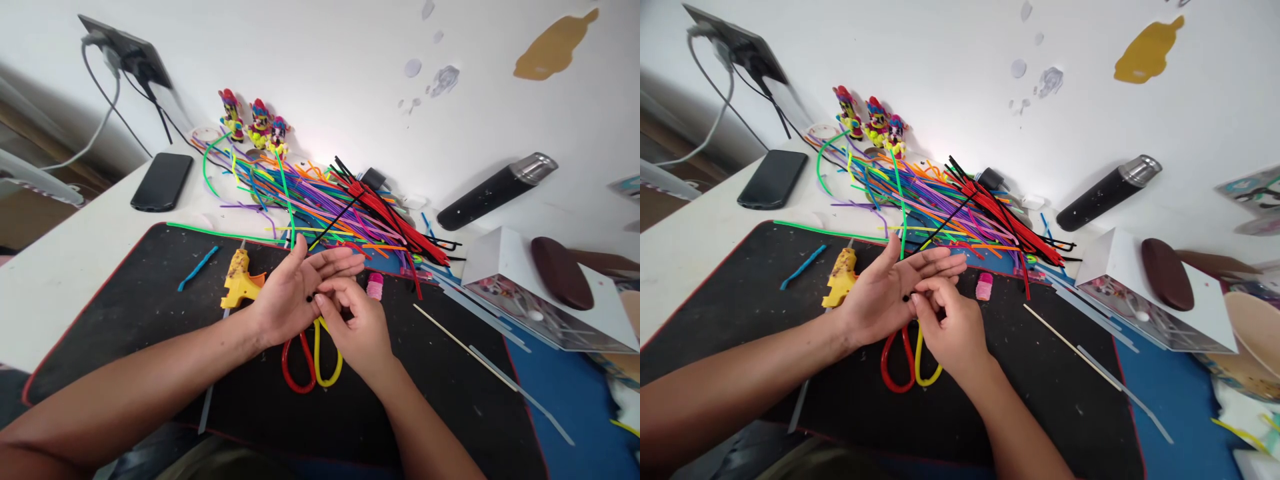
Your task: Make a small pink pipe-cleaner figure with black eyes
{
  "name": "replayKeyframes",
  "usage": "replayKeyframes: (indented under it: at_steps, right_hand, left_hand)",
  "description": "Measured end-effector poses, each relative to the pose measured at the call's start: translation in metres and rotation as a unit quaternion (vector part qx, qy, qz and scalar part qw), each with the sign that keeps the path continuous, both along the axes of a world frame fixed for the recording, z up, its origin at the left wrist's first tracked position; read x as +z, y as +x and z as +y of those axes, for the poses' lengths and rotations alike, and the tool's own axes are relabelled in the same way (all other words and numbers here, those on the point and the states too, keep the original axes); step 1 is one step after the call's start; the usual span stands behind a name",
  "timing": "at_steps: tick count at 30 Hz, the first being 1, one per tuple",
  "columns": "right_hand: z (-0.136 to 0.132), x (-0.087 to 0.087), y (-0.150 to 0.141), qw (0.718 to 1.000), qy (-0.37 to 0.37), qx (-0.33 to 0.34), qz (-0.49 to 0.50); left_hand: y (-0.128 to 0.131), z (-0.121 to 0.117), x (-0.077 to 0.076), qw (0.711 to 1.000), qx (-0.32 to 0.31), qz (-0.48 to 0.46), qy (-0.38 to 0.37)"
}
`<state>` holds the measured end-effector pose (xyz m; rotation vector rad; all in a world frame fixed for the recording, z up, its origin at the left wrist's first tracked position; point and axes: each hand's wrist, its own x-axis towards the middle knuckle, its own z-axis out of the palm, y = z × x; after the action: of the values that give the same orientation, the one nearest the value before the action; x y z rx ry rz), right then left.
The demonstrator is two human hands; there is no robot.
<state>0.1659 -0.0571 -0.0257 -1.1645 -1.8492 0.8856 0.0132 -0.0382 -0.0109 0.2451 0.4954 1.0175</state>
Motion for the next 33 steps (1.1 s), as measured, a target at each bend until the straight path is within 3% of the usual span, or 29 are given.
replayKeyframes:
  at_steps: [12,21,28,33]
  right_hand:
    - [0.0,0.003,0.001,0.999,-0.035,0.006,0.006]
    - [0.003,0.01,0.01,0.998,0.033,-0.055,0.022]
    - [0.005,0.012,0.015,0.994,0.079,-0.081,-0.001]
    - [0.007,0.011,0.017,0.99,0.114,-0.081,-0.033]
  left_hand:
    - [-0.001,0.001,-0.003,1.0,-0.002,0.011,0.001]
    - [0.001,-0.001,-0.006,0.993,-0.029,0.108,-0.027]
    - [-0.007,0.001,-0.004,0.988,-0.111,0.109,-0.02]
    - [-0.009,0.002,0.001,0.981,-0.131,0.143,0.008]
